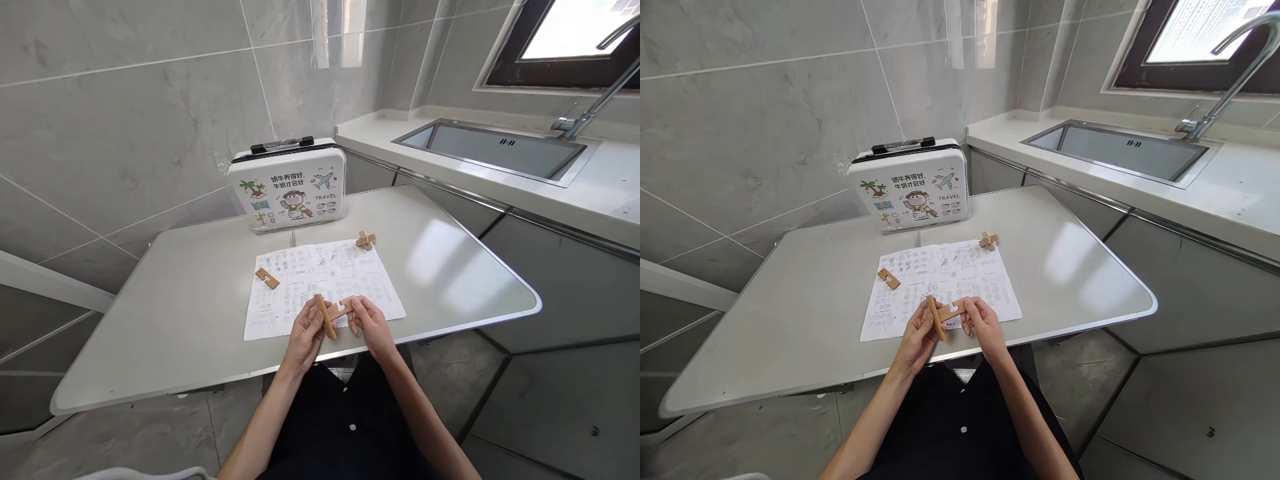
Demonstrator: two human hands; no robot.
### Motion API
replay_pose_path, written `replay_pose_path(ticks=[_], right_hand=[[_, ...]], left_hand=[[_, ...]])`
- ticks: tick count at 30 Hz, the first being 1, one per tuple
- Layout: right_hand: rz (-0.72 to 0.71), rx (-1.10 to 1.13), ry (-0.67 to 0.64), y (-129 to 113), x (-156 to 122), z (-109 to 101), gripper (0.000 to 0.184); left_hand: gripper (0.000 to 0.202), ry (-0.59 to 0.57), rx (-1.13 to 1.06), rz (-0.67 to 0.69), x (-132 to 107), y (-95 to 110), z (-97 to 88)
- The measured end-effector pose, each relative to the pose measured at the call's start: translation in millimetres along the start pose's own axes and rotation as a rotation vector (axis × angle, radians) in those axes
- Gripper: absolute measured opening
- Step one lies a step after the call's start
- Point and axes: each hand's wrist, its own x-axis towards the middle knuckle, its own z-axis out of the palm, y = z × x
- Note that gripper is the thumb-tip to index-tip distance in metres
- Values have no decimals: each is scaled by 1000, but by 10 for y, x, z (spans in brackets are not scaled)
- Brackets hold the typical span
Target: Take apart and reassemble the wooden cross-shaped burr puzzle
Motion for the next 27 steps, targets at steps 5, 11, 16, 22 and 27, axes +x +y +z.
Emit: replay_pose_path(ticks=[5, 11, 16, 22, 27], right_hand=[[6, 34, 1, -41, -9, 24, 43], [8, 108, 37, -67, -16, 26, 43], [5, 151, 50, -32, -2, 23, 43], [-16, 94, 24, 5, -1, 44, 43], [-20, 76, 13, 19, 0, 52, 43]], left_hand=[[50, 38, -40, 15, -10, 36, 82], [51, 92, -65, 49, -45, 79, 211], [54, 63, -48, 38, -64, 81, 151], [55, 71, -27, 48, -105, 102, 40], [55, 92, 23, 61, -143, 126, 15]])
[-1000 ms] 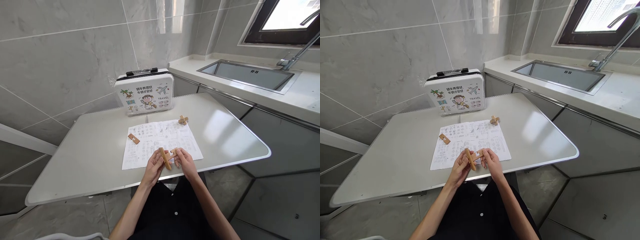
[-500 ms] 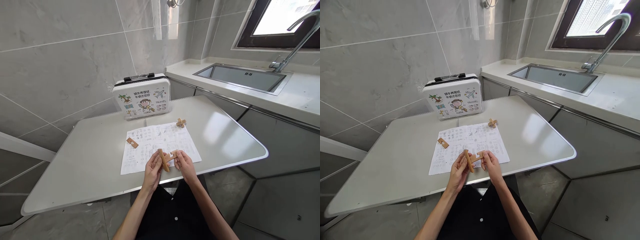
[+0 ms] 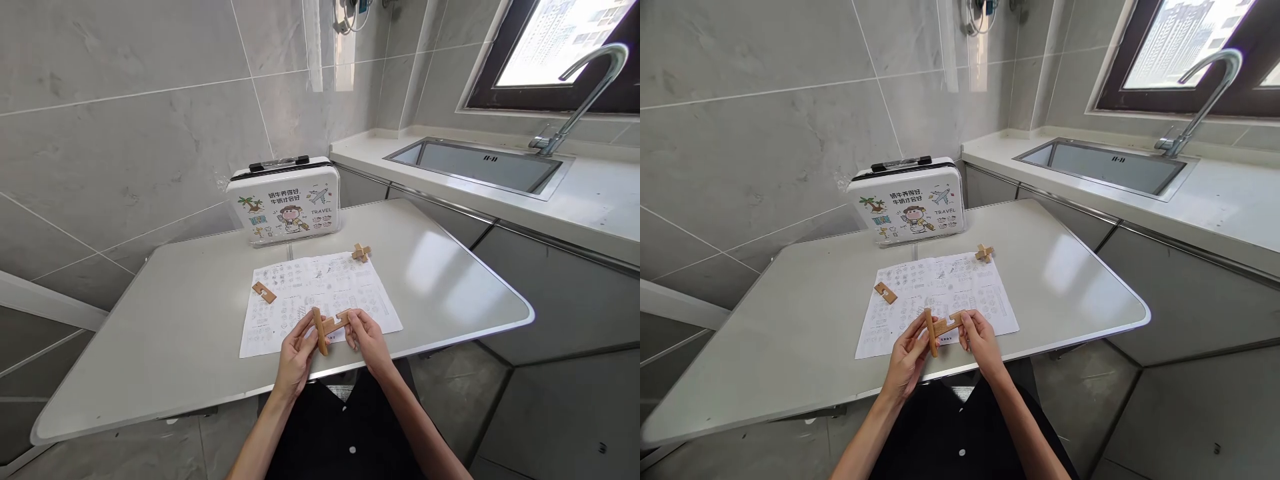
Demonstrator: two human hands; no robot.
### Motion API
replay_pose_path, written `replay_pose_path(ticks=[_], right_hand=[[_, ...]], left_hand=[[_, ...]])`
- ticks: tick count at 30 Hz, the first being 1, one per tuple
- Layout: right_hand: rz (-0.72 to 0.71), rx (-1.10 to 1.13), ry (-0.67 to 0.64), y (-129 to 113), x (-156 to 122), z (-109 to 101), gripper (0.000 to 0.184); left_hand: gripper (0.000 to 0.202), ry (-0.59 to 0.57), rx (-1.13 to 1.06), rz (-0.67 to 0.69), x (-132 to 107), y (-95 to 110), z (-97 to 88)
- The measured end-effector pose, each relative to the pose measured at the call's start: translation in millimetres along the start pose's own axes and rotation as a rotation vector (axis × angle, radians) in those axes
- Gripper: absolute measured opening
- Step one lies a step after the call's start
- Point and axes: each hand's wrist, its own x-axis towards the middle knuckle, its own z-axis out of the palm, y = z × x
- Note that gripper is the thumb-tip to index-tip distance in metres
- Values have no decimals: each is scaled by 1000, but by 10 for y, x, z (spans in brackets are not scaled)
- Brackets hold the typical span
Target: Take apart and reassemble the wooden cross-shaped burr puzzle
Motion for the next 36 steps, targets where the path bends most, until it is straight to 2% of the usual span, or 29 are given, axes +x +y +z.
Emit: replay_pose_path(ticks=[9, 17, 30, 36], right_hand=[[-21, -58, -24, 22, -11, 13, 41], [-18, -103, -31, 35, -28, 17, 40], [-25, -152, -25, 43, -35, 79, 47], [-18, -164, -14, 36, -37, 100, 49]], left_hand=[[55, 7, -96, -14, -39, -55, -26], [47, 94, 119, 145, 4, -58, -29], [45, 127, 349, 216, -112, -98, -60], [47, 147, 379, 218, -160, -91, -23]])
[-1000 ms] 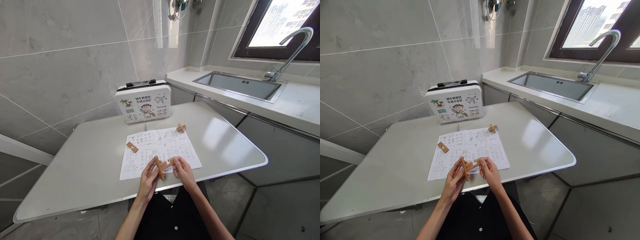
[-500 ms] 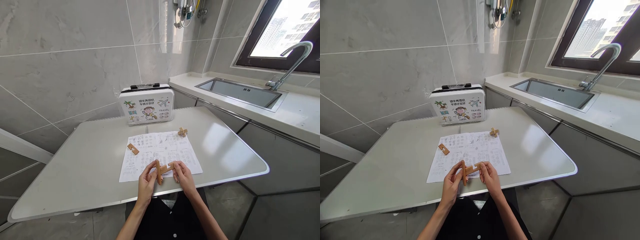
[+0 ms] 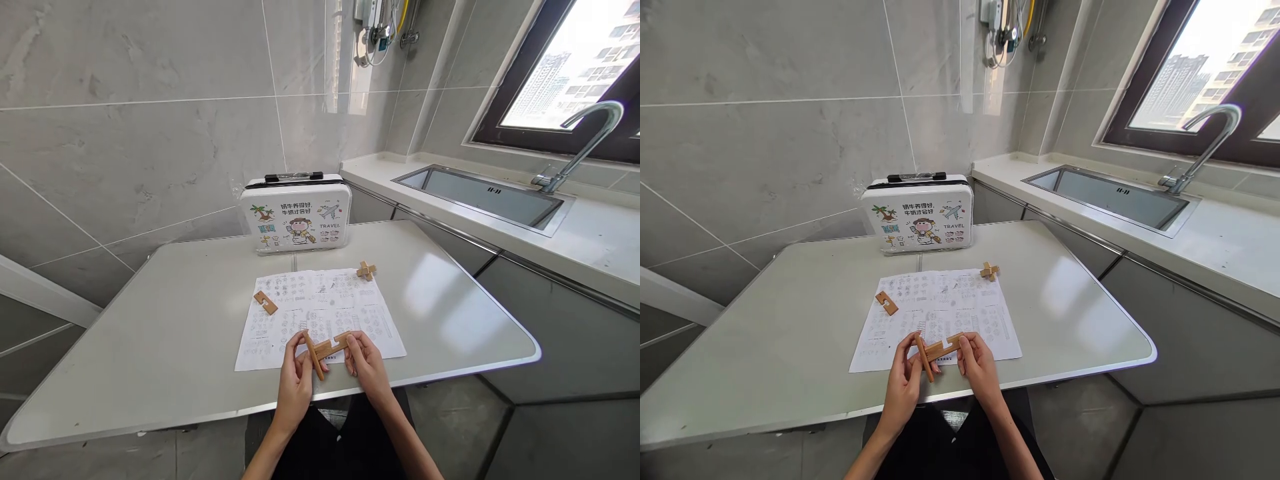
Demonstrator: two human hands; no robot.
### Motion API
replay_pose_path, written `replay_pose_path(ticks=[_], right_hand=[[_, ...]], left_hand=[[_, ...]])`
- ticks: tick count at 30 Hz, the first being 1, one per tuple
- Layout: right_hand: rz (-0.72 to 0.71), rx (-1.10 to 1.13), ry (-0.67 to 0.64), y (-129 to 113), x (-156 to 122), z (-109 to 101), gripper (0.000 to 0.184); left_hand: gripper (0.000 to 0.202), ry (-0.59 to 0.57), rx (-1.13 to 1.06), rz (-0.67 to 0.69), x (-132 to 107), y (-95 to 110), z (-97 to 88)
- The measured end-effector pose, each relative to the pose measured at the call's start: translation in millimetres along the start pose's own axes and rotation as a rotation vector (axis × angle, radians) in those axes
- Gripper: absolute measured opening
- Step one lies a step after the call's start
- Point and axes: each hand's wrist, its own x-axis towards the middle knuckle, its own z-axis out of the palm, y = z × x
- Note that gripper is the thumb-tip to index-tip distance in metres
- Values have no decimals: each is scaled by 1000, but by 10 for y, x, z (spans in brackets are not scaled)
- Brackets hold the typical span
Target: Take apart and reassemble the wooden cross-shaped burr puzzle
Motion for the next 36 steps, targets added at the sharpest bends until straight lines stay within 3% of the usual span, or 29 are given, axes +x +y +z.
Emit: replay_pose_path(ticks=[8, 17, 24, 31, 36], right_hand=[[-18, -9, -31, 3, -21, -17, 45], [-25, -15, -20, -19, -13, 8, 48], [-7, 33, 48, 20, 20, -34, 46], [14, 35, 71, 62, 37, -13, 44], [4, -54, 81, 74, 7, 42, 46]], left_hand=[[49, -41, 61, -6, -9, 98, -14], [51, -58, 22, 13, -4, -54, -23], [48, -90, -22, -10, 47, -29, -135], [30, -16, 379, 98, 72, 74, -435], [20, -133, 480, 198, 181, 173, -532]])
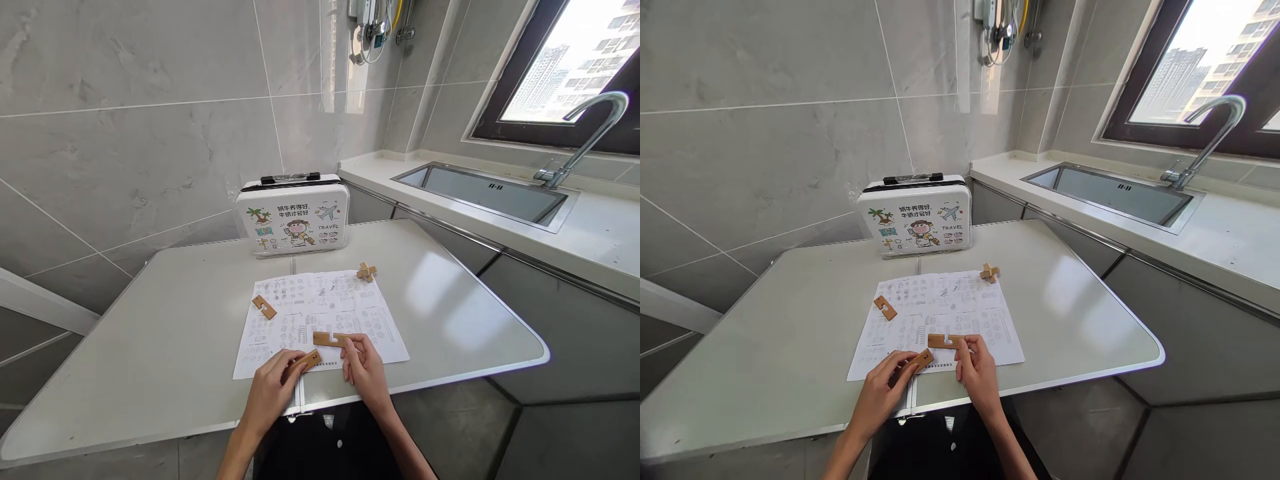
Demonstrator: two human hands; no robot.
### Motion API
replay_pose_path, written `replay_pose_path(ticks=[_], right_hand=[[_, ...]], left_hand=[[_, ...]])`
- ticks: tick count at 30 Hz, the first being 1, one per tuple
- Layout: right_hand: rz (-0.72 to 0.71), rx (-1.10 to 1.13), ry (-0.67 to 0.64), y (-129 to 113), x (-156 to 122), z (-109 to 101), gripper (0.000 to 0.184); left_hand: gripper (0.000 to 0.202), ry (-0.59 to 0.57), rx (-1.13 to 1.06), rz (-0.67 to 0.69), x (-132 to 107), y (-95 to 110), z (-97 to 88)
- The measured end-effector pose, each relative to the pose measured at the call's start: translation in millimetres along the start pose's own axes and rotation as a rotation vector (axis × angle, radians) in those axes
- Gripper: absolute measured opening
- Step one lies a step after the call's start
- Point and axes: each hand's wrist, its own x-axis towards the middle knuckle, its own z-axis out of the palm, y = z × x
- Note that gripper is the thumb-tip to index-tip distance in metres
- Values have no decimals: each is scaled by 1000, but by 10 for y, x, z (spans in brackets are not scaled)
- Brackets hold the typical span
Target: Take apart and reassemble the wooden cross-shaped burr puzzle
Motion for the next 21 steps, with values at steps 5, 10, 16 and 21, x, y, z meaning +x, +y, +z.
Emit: replay_pose_path(ticks=[5, 10, 16, 21], right_hand=[[-7, -121, 8, -33, -42, 27, 47], [-44, -231, -8, -19, -41, 36, 46], [-32, -291, 0, 6, -2, 51, 48], [-29, -346, 4, 35, 46, 65, 48]], left_hand=[[17, -130, 204, 164, 151, -46, -50], [16, -147, 189, 213, 249, -58, -40], [19, -212, 224, 195, 293, -115, -30], [21, -261, 269, 194, 345, -143, -25]])
